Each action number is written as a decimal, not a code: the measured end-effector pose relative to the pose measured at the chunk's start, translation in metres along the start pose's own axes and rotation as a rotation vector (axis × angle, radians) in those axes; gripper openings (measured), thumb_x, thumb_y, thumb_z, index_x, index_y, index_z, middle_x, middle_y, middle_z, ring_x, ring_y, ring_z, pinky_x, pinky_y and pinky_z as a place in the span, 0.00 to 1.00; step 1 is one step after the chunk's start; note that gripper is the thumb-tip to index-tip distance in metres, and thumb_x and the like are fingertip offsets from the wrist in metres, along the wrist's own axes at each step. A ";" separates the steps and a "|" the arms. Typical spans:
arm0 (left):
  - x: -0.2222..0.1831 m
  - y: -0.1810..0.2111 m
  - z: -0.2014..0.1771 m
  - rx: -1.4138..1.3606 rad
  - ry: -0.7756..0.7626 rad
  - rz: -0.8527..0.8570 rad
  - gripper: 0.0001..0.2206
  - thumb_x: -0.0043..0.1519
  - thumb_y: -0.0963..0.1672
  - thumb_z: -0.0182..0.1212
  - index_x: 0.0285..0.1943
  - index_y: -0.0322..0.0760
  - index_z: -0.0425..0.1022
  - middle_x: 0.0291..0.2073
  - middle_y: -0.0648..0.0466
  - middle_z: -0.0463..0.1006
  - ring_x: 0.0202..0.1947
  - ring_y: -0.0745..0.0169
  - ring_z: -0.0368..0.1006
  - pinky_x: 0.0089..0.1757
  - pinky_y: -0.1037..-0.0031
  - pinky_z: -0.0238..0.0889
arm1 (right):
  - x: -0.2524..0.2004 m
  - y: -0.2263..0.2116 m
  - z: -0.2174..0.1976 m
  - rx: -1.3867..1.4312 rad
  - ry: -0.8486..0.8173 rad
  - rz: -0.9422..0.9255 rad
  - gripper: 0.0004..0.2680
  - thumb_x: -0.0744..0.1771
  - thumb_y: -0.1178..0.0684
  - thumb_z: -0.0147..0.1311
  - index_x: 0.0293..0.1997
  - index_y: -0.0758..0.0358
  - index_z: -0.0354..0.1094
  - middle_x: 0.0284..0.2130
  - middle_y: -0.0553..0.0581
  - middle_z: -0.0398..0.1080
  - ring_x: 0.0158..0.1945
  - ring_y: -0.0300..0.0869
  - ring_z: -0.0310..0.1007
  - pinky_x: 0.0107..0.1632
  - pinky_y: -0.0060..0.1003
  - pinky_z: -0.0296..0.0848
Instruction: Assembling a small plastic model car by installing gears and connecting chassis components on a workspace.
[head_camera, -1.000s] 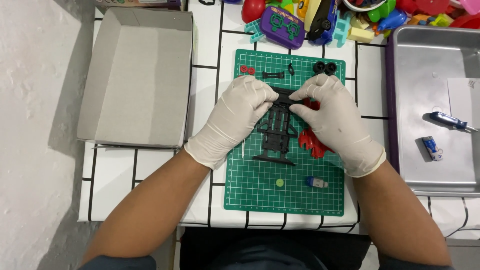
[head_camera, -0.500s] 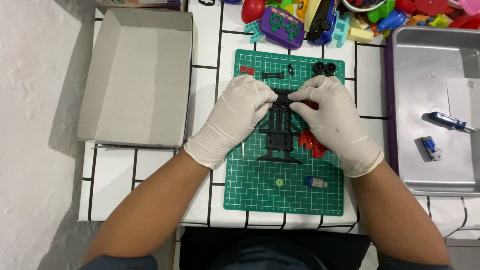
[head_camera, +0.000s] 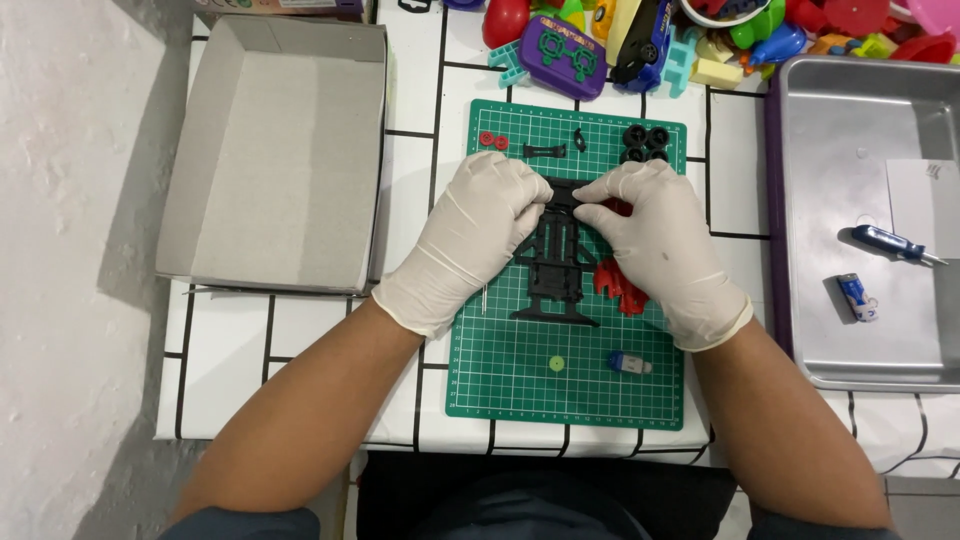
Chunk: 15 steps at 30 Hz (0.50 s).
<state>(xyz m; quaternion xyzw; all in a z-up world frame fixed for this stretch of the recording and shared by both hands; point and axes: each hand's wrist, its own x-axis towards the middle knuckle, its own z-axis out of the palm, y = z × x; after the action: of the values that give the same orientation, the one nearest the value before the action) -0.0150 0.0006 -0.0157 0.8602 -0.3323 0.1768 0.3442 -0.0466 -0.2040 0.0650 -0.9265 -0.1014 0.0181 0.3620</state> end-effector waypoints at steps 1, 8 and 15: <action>0.000 0.001 -0.001 0.001 0.000 0.001 0.04 0.61 0.42 0.64 0.36 0.46 0.73 0.30 0.59 0.73 0.38 0.60 0.72 0.51 0.67 0.64 | 0.000 0.000 0.000 0.000 0.001 -0.001 0.05 0.66 0.59 0.65 0.44 0.61 0.80 0.39 0.59 0.75 0.52 0.51 0.71 0.54 0.41 0.71; 0.001 0.001 -0.003 0.012 -0.011 0.008 0.04 0.60 0.42 0.65 0.35 0.45 0.74 0.29 0.59 0.74 0.37 0.61 0.73 0.52 0.68 0.64 | 0.000 0.000 -0.001 -0.050 -0.014 0.001 0.04 0.67 0.59 0.63 0.45 0.59 0.80 0.39 0.58 0.75 0.52 0.51 0.72 0.54 0.41 0.72; -0.001 0.026 0.001 0.199 0.076 -0.002 0.06 0.66 0.39 0.54 0.36 0.36 0.74 0.30 0.55 0.69 0.37 0.64 0.67 0.53 0.72 0.58 | -0.001 0.016 0.006 -0.369 0.041 -0.249 0.02 0.68 0.54 0.63 0.42 0.54 0.80 0.35 0.50 0.77 0.50 0.45 0.73 0.50 0.39 0.66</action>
<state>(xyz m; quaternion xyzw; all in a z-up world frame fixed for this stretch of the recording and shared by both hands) -0.0336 -0.0135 -0.0044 0.8831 -0.2990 0.2411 0.2695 -0.0453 -0.2112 0.0497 -0.9575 -0.2093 -0.0647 0.1877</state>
